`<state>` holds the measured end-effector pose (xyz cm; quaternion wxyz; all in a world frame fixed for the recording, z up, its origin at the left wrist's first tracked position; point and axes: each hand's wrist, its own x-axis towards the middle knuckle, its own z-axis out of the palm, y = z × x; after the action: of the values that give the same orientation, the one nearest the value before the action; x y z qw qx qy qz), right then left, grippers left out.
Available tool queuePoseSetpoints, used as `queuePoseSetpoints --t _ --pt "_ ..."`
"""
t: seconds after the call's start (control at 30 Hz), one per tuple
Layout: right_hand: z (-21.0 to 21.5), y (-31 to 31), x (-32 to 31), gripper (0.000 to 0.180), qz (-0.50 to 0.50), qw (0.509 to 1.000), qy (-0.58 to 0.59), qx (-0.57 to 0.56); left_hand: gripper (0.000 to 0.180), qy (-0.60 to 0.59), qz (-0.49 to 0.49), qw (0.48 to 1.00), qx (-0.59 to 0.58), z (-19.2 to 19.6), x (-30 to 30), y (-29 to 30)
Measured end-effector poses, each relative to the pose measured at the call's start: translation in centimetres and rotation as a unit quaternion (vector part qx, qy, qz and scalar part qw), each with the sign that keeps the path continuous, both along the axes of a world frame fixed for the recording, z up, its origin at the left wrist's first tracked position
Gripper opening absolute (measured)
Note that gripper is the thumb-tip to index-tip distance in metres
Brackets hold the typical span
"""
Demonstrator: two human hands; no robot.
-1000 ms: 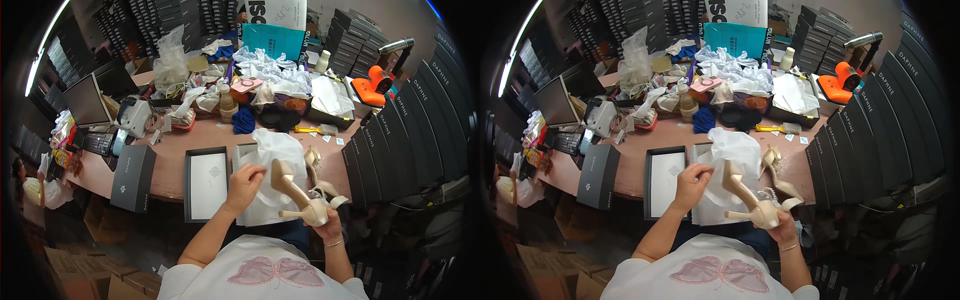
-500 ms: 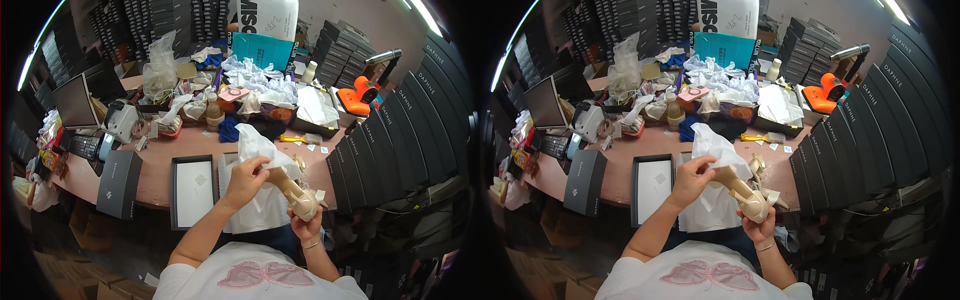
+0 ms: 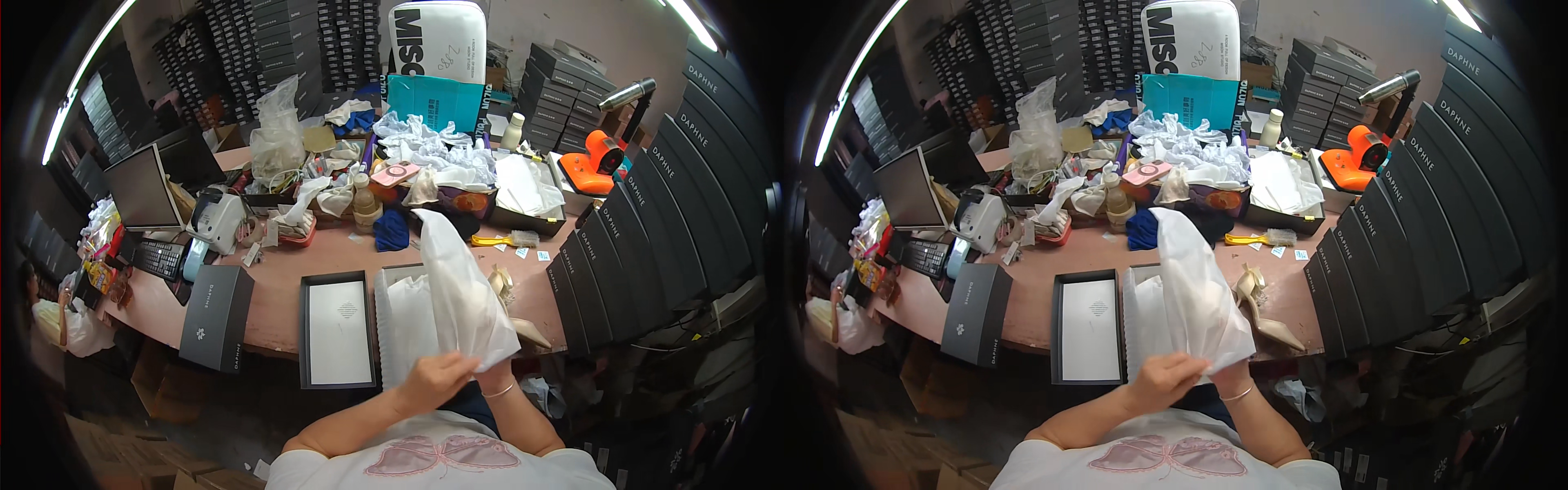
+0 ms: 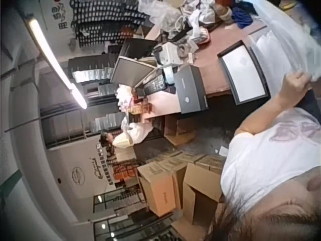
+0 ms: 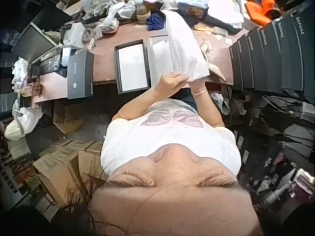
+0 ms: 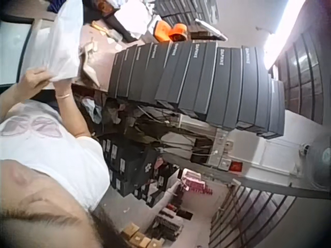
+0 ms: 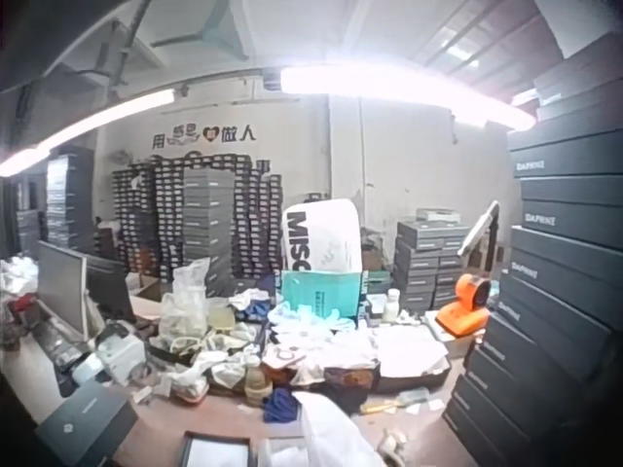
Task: Packing high-heeled shoes into boxes with protective tissue paper and silica gel packets.
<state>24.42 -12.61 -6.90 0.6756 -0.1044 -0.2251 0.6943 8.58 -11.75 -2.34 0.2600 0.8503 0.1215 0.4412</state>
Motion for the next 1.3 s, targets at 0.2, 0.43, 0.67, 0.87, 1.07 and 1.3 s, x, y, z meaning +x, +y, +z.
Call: queuePoseSetpoints --t 0.2,0.43,0.67,0.87,1.07,1.3 --pt "-1.9 1.6 -1.3 0.052 0.033 0.997 -0.040 -0.056 0.046 0.000 -0.050 0.997 -0.053 -0.8 -0.4 -1.1" --pt "-3.6 0.7 -8.9 0.048 -0.087 0.509 -0.823 0.237 0.072 -0.312 0.054 0.562 -0.764 -6.7 -7.6 -0.1" --pt "0.6 -2.1 -4.3 0.054 0.004 0.893 -0.449 -0.018 0.060 -0.309 0.281 0.789 -0.450 -3.8 -9.0 3.1" --pt "-1.8 -3.5 1.2 0.045 -0.275 0.938 -0.084 -0.192 0.065 0.090 -0.012 0.947 -0.308 -5.4 -1.0 2.6" --pt "-2.5 -6.6 5.5 0.043 -0.415 0.825 -0.361 -0.126 0.052 0.231 0.207 0.888 -0.340 -13.5 3.1 18.0" --pt "-2.7 -2.5 1.3 0.042 -0.241 0.917 -0.299 -0.105 0.016 0.090 0.211 0.958 -0.174 -5.2 0.6 22.0"
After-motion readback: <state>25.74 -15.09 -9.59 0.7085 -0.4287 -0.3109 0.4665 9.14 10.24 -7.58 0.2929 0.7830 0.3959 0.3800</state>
